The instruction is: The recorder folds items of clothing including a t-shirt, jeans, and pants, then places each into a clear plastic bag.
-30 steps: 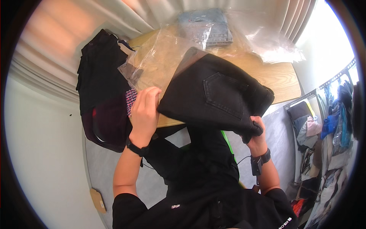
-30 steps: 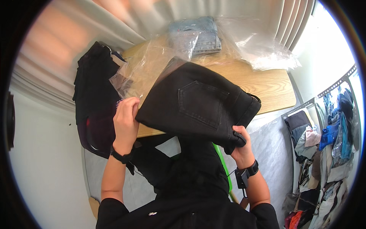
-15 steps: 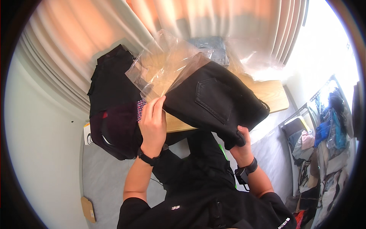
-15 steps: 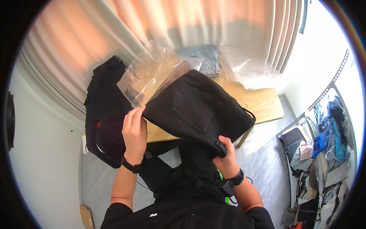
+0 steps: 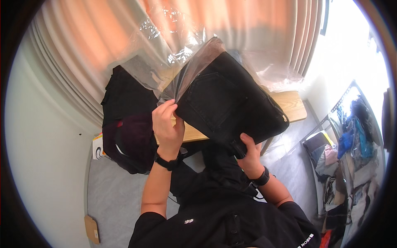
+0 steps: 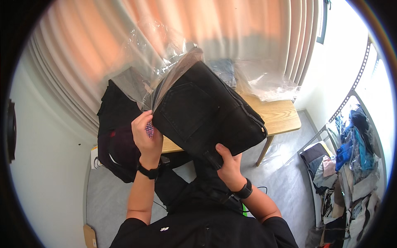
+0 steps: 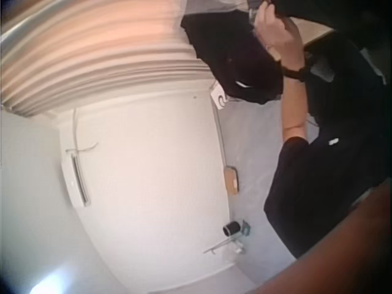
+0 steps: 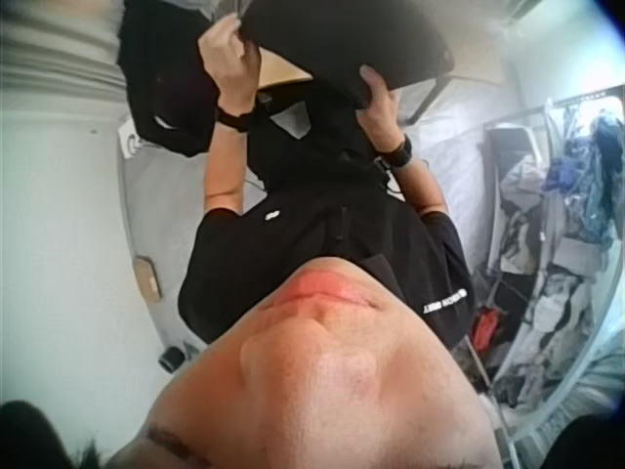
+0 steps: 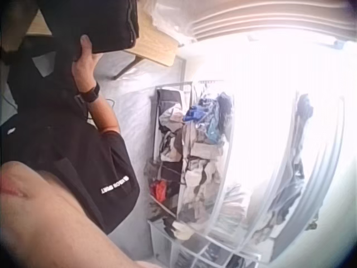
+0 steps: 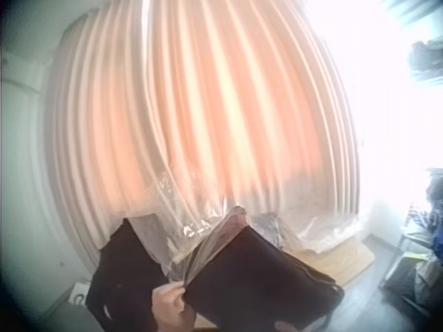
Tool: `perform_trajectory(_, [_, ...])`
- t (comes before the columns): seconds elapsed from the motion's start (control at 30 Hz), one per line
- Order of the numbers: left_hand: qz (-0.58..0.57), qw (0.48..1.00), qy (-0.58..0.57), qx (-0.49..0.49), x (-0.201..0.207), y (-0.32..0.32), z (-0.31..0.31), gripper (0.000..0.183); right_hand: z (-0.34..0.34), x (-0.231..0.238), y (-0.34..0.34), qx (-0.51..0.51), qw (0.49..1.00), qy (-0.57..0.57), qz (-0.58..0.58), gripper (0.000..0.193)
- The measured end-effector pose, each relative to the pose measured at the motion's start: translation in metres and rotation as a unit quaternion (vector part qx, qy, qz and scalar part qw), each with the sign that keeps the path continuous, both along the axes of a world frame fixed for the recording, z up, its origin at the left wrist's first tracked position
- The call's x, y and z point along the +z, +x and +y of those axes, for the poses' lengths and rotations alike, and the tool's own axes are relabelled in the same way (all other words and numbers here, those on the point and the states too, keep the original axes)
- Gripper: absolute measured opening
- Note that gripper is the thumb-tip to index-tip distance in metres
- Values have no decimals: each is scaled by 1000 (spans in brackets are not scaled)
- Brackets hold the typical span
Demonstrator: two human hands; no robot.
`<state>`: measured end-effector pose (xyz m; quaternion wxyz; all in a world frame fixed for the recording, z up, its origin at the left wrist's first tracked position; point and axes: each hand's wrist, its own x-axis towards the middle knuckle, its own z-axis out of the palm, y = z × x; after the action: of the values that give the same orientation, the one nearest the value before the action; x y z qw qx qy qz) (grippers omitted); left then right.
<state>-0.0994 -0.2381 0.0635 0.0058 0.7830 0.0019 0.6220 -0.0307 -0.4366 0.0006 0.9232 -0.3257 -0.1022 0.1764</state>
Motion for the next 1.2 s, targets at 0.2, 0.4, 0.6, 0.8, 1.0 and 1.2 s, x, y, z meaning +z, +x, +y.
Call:
perform_trajectory(0.2, [-115, 981, -151, -36, -10, 10, 5, 51, -3, -3, 9, 25, 999, 7, -40, 47])
perform_trajectory(0.4, [-124, 804, -446, -373, 0, 30, 21, 48, 0, 15, 18, 59, 993, 70, -79, 41])
perform_trajectory(0.6, [-202, 824, -405, -340, 25, 43, 12, 37, 25, -3, 40, -37, 984, -18, -175, 35])
perform_trajectory(0.8, [-171, 839, -427, -292, 38, 42, -14, 44, 30, 23, 35, 147, 961, 206, -109, 37])
perform_trajectory(1.0, [-152, 889, -312, -299, 37, 34, -24, 60, 30, -7, 38, -90, 956, 12, -278, 41])
perform_trajectory(1.2, [23, 812, -417, -408, 26, 27, 20, 58, 9, -27, 33, -269, 741, -229, -571, 33])
